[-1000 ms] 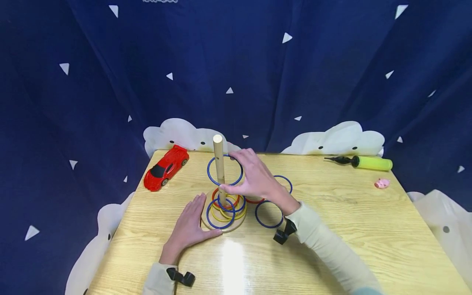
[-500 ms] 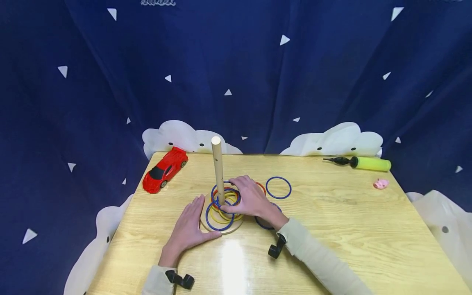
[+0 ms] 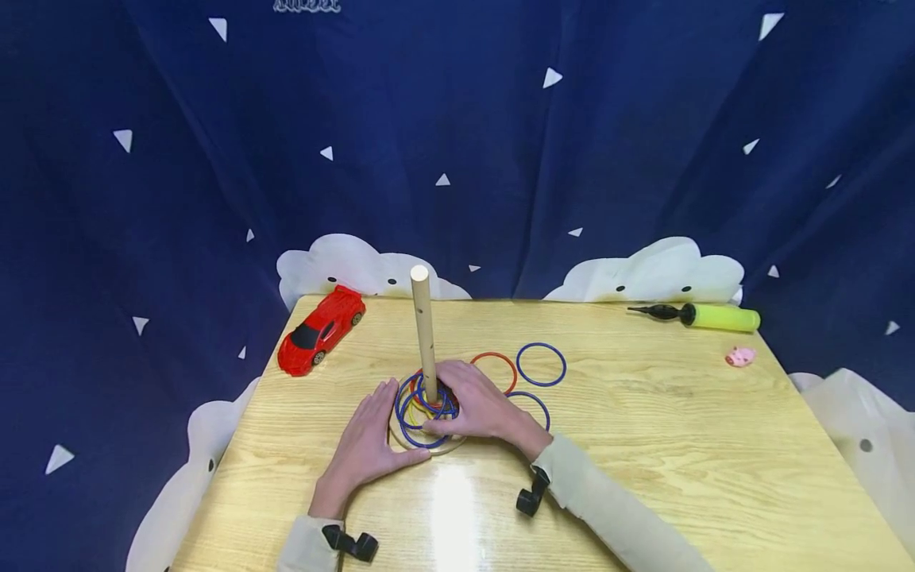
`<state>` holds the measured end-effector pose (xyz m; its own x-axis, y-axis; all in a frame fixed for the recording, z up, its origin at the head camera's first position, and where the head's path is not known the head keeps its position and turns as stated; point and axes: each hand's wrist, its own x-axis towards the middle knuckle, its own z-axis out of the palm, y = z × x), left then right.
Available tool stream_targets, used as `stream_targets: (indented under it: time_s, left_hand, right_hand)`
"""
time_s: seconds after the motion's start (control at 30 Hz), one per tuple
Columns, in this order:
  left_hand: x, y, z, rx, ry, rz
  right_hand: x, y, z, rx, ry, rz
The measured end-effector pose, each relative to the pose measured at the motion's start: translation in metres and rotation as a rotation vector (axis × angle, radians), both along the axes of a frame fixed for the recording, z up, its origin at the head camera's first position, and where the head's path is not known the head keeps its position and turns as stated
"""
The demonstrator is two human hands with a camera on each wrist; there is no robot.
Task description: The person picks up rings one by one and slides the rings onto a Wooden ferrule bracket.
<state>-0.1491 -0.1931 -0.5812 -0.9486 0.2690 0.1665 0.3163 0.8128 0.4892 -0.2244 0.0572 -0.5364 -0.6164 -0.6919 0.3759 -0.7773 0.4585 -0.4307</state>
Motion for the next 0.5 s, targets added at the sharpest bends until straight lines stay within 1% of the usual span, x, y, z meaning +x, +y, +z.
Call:
stream_targets:
  time_s: [0.07,0.17,0.27,0.4,0.5]
  left_hand:
    - [0.0,0.0,-0.001,0.002,-0.002,0.001]
    - [-0.001,0.0,-0.001,0.004,-0.002,0.001]
    - [-0.001,0.0,-0.002,0.014,-0.005,0.007]
    - [-0.002,-0.001,-0.003,0.016,-0.017,0.015]
    - [-0.002,-0.001,-0.003,0.018,-0.02,0.023]
  right_hand:
    - [0.005,0.002,0.001,-0.018,-0.015,0.023]
    - [0.013,0.01,0.003,-0.048,-0.021,0.012]
    - [0.021,0.023,0.002,-0.075,-0.013,-0.033]
    - [0.029,0.046,-0.004,-0.107,0.013,-0.103]
    - [0.033,0.067,-0.008,-0.111,0.018,-0.166]
